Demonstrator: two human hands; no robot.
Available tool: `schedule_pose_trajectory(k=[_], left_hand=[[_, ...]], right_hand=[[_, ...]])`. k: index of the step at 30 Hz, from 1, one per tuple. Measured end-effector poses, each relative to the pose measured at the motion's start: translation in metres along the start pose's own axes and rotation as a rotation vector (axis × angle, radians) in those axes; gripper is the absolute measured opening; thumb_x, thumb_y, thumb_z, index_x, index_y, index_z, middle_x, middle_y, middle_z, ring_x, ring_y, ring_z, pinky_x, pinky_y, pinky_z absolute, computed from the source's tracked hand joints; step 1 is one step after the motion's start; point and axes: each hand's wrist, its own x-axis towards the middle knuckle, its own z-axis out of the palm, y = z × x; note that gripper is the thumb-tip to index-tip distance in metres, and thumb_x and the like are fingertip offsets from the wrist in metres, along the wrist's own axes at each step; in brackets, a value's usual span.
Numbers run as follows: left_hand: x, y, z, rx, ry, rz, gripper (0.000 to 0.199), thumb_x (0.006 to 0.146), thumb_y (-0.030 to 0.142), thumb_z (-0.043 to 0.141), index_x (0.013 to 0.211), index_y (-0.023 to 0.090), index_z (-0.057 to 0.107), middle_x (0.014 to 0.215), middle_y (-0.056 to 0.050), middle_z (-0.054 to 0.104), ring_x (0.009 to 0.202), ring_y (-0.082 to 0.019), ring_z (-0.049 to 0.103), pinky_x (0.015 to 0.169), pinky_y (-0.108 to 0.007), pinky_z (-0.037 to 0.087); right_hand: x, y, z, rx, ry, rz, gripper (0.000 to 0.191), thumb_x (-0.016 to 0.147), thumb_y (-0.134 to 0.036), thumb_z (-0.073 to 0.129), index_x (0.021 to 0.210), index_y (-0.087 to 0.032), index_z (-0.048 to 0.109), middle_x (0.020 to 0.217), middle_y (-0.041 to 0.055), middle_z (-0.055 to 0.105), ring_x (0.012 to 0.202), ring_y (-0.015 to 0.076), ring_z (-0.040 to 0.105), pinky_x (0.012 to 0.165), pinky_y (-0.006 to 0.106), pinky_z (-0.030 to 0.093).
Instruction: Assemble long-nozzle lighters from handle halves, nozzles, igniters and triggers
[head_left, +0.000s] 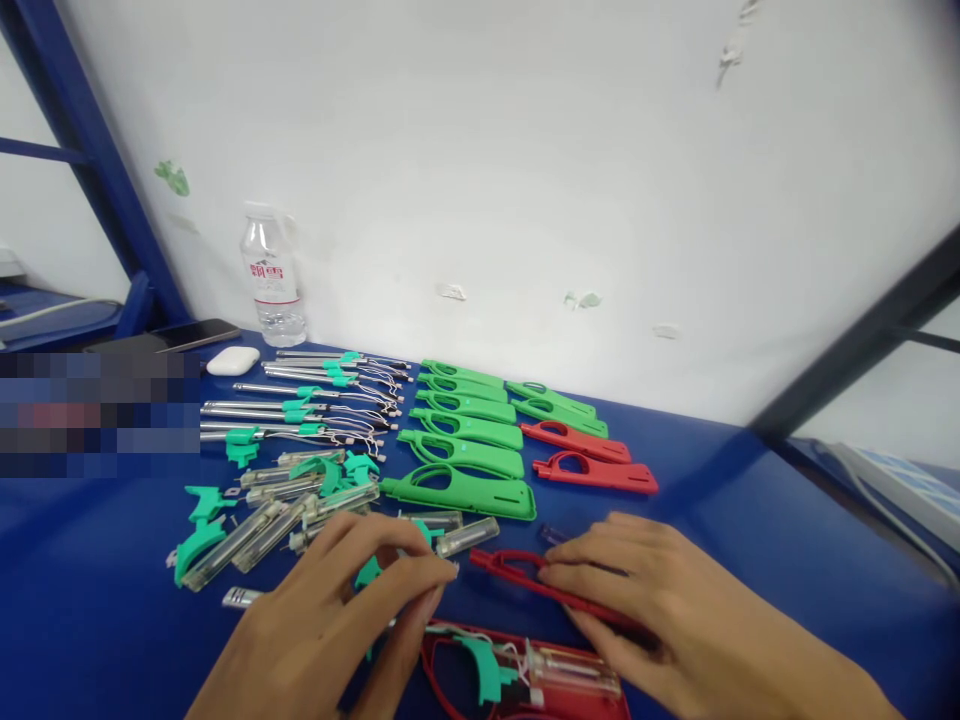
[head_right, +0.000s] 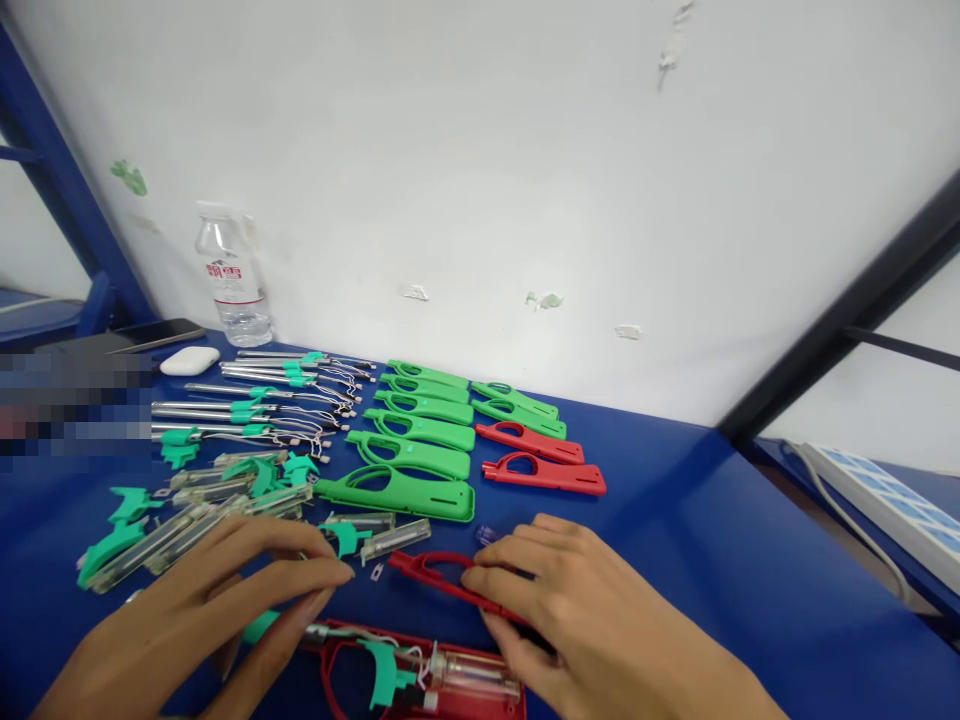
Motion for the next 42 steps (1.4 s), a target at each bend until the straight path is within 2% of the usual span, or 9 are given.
schedule_pose_trajectory(k=[3, 9, 15, 18, 21, 25, 31, 37, 42], left_hand=[[-0.001, -0.001, 0.004, 0.062, -0.038, -0.020, 0.027, 0.128, 0.028, 0.048, 0.137, 0.036, 0.072, 0.123, 0.003, 0.081, 0.108, -0.012, 0.081, 0.094, -0.015, 0.064], [-0.011, -0.002, 0.013, 0.049, -0.103, 0.011, 0.036, 0.133, 0.030, 0.040, 0.158, 0.035, 0.065, 0.138, 0.000, 0.083, 0.120, -0.011, 0.084, 0.097, -0.014, 0.064], [-0.009, -0.003, 0.004, 0.100, -0.083, 0.067, 0.036, 0.134, 0.031, 0.035, 0.155, 0.031, 0.065, 0.125, 0.000, 0.085, 0.102, -0.007, 0.086, 0.083, -0.010, 0.062], [-0.008, -0.005, 0.000, 0.103, -0.080, 0.099, 0.037, 0.132, 0.025, 0.035, 0.149, 0.030, 0.068, 0.119, 0.000, 0.084, 0.101, -0.011, 0.085, 0.085, -0.015, 0.064], [-0.010, -0.007, 0.000, 0.095, -0.093, 0.082, 0.036, 0.125, 0.015, 0.045, 0.146, 0.030, 0.070, 0.117, -0.001, 0.084, 0.104, -0.016, 0.082, 0.086, -0.021, 0.066], [-0.015, -0.008, -0.001, 0.078, -0.087, 0.011, 0.052, 0.113, 0.000, 0.052, 0.145, 0.036, 0.073, 0.115, 0.001, 0.082, 0.106, -0.017, 0.078, 0.078, -0.018, 0.062], [-0.017, -0.013, 0.001, 0.042, -0.132, -0.008, 0.030, 0.127, 0.023, 0.052, 0.126, 0.036, 0.079, 0.115, 0.002, 0.081, 0.105, -0.017, 0.079, 0.082, -0.019, 0.064], [-0.021, -0.018, 0.011, 0.068, -0.126, 0.109, 0.043, 0.129, 0.022, 0.040, 0.113, 0.031, 0.079, 0.104, 0.002, 0.084, 0.100, -0.019, 0.079, 0.096, -0.026, 0.063], [-0.023, -0.017, 0.010, 0.126, -0.129, 0.096, 0.050, 0.131, 0.029, 0.037, 0.107, 0.032, 0.081, 0.097, 0.001, 0.084, 0.096, -0.020, 0.079, 0.085, -0.027, 0.063]], right_hand=[[0.000, -0.003, -0.001, -0.033, 0.074, -0.025, 0.037, 0.127, -0.026, 0.050, 0.132, -0.024, 0.087, 0.110, 0.0018, 0.093, 0.089, 0.0209, 0.089, 0.085, 0.035, 0.070], [-0.001, -0.013, -0.007, -0.052, 0.222, -0.016, 0.044, 0.132, -0.045, 0.045, 0.141, -0.028, 0.085, 0.116, -0.0019, 0.096, 0.097, 0.0148, 0.093, 0.094, 0.022, 0.073], [-0.010, -0.021, 0.004, 0.184, 0.103, 0.325, 0.045, 0.123, -0.069, 0.057, 0.144, -0.042, 0.087, 0.128, -0.0011, 0.095, 0.109, 0.0190, 0.093, 0.098, 0.026, 0.072], [-0.012, -0.021, 0.006, 0.282, 0.023, 0.416, 0.048, 0.112, -0.077, 0.072, 0.144, -0.044, 0.088, 0.134, 0.0024, 0.093, 0.116, 0.0244, 0.092, 0.094, 0.028, 0.074], [-0.010, -0.019, 0.003, 0.219, -0.007, 0.327, 0.055, 0.100, -0.075, 0.089, 0.145, -0.043, 0.088, 0.133, 0.0046, 0.093, 0.113, 0.0268, 0.093, 0.090, 0.027, 0.075], [-0.006, -0.018, 0.001, 0.049, 0.139, 0.106, 0.047, 0.111, -0.066, 0.082, 0.148, -0.037, 0.088, 0.127, 0.0017, 0.095, 0.109, 0.0218, 0.094, 0.102, 0.025, 0.072], [-0.003, -0.017, 0.004, 0.004, 0.182, 0.000, 0.042, 0.116, -0.063, 0.077, 0.139, -0.030, 0.090, 0.116, 0.0028, 0.096, 0.107, 0.0217, 0.093, 0.108, 0.028, 0.071], [-0.004, -0.017, 0.004, 0.035, -0.008, -0.014, 0.032, 0.116, -0.048, 0.080, 0.142, -0.033, 0.086, 0.120, 0.0006, 0.094, 0.112, 0.0228, 0.090, 0.114, 0.034, 0.066], [-0.007, -0.020, 0.006, 0.042, -0.013, -0.026, 0.036, 0.117, -0.043, 0.078, 0.152, -0.035, 0.080, 0.124, -0.0016, 0.093, 0.119, 0.0211, 0.089, 0.123, 0.033, 0.061]])
